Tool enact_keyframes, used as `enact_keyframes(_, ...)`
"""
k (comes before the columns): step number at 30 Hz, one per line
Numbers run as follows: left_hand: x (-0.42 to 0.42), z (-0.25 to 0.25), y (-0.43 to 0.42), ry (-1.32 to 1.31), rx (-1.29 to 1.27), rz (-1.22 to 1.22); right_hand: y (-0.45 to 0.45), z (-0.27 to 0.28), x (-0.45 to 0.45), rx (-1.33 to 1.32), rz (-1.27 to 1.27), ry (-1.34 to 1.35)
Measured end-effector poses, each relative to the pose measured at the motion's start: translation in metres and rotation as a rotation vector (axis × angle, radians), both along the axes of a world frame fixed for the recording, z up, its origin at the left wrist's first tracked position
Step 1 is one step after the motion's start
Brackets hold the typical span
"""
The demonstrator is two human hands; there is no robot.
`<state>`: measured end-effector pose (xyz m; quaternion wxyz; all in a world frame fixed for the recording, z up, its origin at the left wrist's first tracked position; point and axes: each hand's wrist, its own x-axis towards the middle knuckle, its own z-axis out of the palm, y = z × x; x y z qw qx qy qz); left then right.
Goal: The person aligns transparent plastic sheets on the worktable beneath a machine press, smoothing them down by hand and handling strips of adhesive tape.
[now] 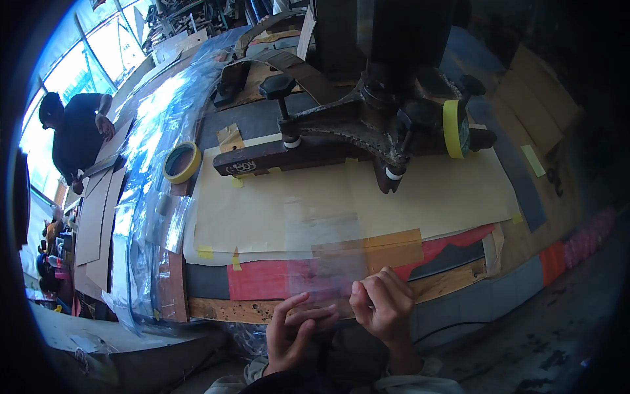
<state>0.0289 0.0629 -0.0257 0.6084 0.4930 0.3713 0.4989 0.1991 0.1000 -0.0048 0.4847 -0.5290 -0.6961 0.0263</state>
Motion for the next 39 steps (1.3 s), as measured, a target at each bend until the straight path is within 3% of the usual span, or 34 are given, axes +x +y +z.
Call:
enact_keyframes(10, -0.005, -0.005, -0.001, 0.104, 0.005, -0.015, 0.000, 0.000, 0.000, 0.002, 0.005, 0.008)
enact_keyframes(13, -0.008, 0.001, 0.001, 0.092, -0.015, -0.120, 0.002, -0.001, -0.002, 0.031, -0.011, 0.038)
enact_keyframes(22, -0.002, -0.001, -0.002, 0.041, -0.017, -0.004, 0.003, -0.002, -0.002, 0.043, -0.010, 0.038)
enact_keyframes(39, -0.003, 0.008, 0.003, -0.011, 0.020, -0.063, -0.002, -0.003, -0.001, -0.005, -0.035, 0.074)
